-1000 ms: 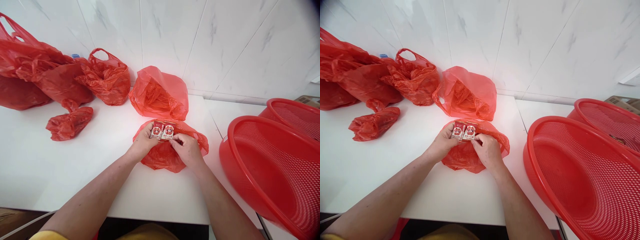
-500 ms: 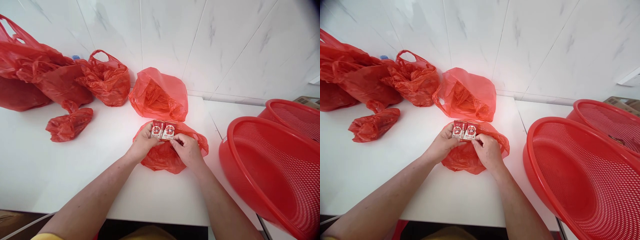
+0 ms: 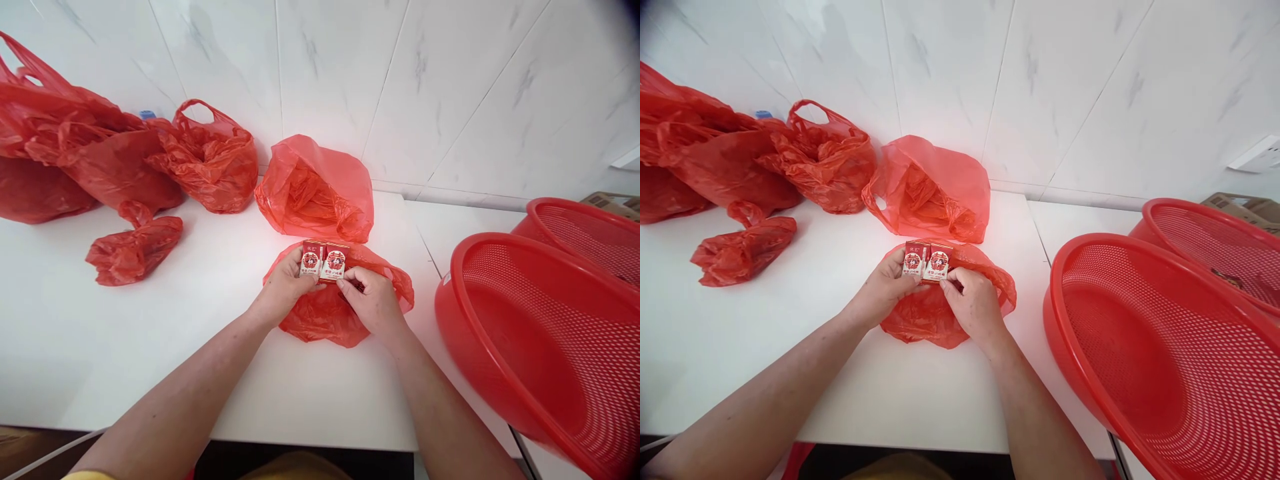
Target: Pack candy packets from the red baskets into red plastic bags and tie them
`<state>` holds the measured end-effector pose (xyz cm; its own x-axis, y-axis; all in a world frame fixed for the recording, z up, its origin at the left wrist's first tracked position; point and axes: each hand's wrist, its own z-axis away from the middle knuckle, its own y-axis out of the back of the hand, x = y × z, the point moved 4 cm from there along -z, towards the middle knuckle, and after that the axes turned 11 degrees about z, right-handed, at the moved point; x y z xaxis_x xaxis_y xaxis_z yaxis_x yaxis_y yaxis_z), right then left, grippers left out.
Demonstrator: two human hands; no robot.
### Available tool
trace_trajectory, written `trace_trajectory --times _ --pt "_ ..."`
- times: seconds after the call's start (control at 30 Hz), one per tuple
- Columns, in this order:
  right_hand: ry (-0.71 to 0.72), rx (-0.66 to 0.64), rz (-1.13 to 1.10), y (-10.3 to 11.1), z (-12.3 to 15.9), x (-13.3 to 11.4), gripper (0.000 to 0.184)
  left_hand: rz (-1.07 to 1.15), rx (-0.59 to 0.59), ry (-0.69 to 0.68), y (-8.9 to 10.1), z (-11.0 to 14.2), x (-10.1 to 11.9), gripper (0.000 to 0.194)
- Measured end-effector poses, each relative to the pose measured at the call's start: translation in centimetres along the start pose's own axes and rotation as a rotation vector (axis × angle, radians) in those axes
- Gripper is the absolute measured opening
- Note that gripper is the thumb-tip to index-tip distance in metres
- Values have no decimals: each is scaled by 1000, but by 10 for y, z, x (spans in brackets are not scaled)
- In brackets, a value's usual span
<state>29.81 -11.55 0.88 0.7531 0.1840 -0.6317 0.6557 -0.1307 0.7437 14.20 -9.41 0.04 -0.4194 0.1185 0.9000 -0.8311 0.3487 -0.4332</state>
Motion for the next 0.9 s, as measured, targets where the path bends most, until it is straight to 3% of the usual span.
trace_trajectory --times 0.67,0.9 --pt "3 -15 -17 0 1 -1 13 -49 33 -37 0 -2 2 42" --pt "-44 -12 -269 -2 0 3 32 -51 19 11 -2 0 0 39"
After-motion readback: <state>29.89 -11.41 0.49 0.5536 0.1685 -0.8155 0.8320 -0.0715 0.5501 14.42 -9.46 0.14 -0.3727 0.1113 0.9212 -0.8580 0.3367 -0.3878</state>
